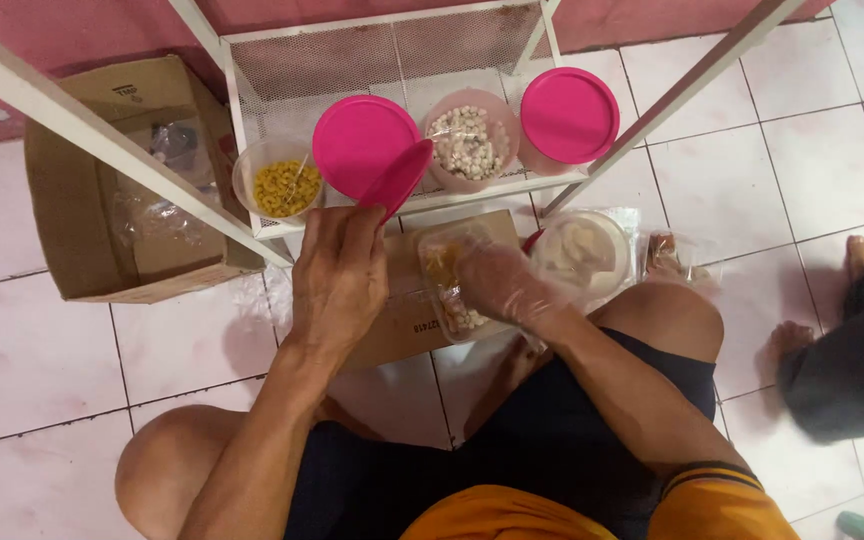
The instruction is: Packing small snacks into plastic bags and organizing them into containers
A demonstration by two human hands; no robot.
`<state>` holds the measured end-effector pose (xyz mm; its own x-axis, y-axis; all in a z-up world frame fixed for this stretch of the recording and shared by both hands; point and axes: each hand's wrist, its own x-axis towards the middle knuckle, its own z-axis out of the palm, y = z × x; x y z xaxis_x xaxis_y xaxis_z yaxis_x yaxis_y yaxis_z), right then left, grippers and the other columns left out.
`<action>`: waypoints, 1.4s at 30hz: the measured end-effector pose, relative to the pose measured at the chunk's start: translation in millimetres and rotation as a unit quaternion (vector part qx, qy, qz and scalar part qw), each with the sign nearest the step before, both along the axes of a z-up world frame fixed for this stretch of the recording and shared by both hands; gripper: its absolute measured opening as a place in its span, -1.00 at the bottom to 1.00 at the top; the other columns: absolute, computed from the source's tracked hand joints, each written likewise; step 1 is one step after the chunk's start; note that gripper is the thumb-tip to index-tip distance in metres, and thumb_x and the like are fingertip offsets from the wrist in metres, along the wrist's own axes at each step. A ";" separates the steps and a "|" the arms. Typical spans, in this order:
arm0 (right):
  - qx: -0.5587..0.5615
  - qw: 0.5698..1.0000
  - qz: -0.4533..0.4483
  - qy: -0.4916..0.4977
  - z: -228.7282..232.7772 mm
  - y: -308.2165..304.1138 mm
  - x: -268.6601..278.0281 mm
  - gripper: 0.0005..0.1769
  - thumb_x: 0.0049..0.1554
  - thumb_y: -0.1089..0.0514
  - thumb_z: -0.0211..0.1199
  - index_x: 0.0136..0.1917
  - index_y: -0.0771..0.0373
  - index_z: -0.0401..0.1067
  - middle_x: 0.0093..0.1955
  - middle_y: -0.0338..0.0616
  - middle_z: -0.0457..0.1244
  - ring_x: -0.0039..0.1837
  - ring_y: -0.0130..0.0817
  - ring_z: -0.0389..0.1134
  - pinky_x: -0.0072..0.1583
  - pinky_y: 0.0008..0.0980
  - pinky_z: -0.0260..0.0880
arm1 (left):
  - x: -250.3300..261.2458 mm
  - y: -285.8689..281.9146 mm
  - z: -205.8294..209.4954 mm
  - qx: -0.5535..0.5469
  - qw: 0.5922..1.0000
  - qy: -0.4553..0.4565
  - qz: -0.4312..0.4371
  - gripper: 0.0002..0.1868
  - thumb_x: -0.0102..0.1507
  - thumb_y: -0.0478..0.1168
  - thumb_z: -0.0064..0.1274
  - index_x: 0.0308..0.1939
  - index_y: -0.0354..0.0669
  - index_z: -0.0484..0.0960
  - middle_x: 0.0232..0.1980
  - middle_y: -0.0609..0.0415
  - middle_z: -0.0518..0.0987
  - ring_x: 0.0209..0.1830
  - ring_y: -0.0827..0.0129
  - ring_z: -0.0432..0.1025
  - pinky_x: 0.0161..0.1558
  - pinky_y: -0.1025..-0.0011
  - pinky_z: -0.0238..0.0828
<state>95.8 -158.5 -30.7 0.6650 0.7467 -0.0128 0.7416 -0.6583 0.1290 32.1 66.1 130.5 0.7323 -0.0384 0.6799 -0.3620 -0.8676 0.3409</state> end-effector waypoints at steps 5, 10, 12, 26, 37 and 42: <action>-0.049 0.938 -0.038 -0.341 -13.2 15.3 -20.5 -0.75 0.04 0.19 -0.05 -0.19 0.42 0.36 -0.48 0.13 0.08 -0.48 -0.01 0.18 -0.46 -0.19 0.13 | 1.7 -2.9 -7.3 -0.007 1.000 -0.016 0.005 -0.87 0.31 -0.38 0.08 -0.07 -0.15 0.63 -0.22 0.05 0.48 -0.12 0.17 0.49 -0.10 0.34 0.50; -0.048 0.940 -0.007 -0.338 -16.0 10.0 -12.3 -0.73 0.06 0.20 0.00 -0.19 0.45 0.44 -0.51 0.27 0.15 -0.45 0.15 0.26 -0.48 -0.11 0.18 | 4.0 -4.5 -3.1 -0.005 1.000 -0.006 -0.007 -0.85 0.30 -0.42 0.07 -0.07 -0.19 0.59 -0.24 0.00 0.47 -0.14 0.12 0.47 -0.11 0.26 0.49; -0.022 0.990 0.037 0.131 -16.5 -3.5 4.2 -0.61 -0.13 -0.02 0.28 -0.17 0.35 0.47 -0.26 0.15 0.35 -0.13 0.08 0.45 -0.10 -0.04 0.48 | 4.9 -2.7 -5.5 -0.008 1.000 -0.002 -0.017 -0.82 0.28 -0.45 0.08 -0.07 -0.19 0.58 -0.24 -0.04 0.47 -0.16 0.07 0.47 -0.12 0.21 0.49; 0.508 0.724 -0.331 0.328 71.3 -18.0 65.4 -0.82 0.08 0.21 0.29 -0.04 0.18 0.37 -0.31 -0.16 0.37 -0.17 -0.23 0.50 -0.08 -0.29 0.58 | 3.9 -4.8 -6.2 0.000 1.000 -0.013 -0.012 -0.82 0.30 -0.43 0.04 -0.04 -0.20 0.58 -0.22 -0.05 0.48 -0.18 0.08 0.48 -0.11 0.24 0.50; 0.429 0.751 -0.348 0.361 84.5 -30.1 51.3 -0.28 0.13 0.10 0.42 0.42 0.46 0.23 0.37 0.45 0.20 0.36 0.28 0.29 0.34 0.18 0.35 | 54.8 -27.8 -39.2 0.074 0.992 -0.046 -0.087 -0.75 0.15 -0.47 0.14 -0.11 -0.21 0.57 -0.28 0.01 0.43 -0.26 0.12 0.45 -0.30 0.34 0.49; 0.294 0.876 -0.298 0.240 92.2 -44.7 46.9 -0.33 0.07 -0.06 0.42 0.34 0.31 0.39 0.19 0.23 0.37 0.25 0.17 0.40 0.28 0.18 0.38 | 107.7 -57.6 -83.7 0.137 0.976 -0.119 -0.117 -0.89 0.26 -0.46 0.03 -0.16 -0.27 0.52 -0.32 -0.04 0.36 -0.30 0.07 0.41 -0.33 0.33 0.45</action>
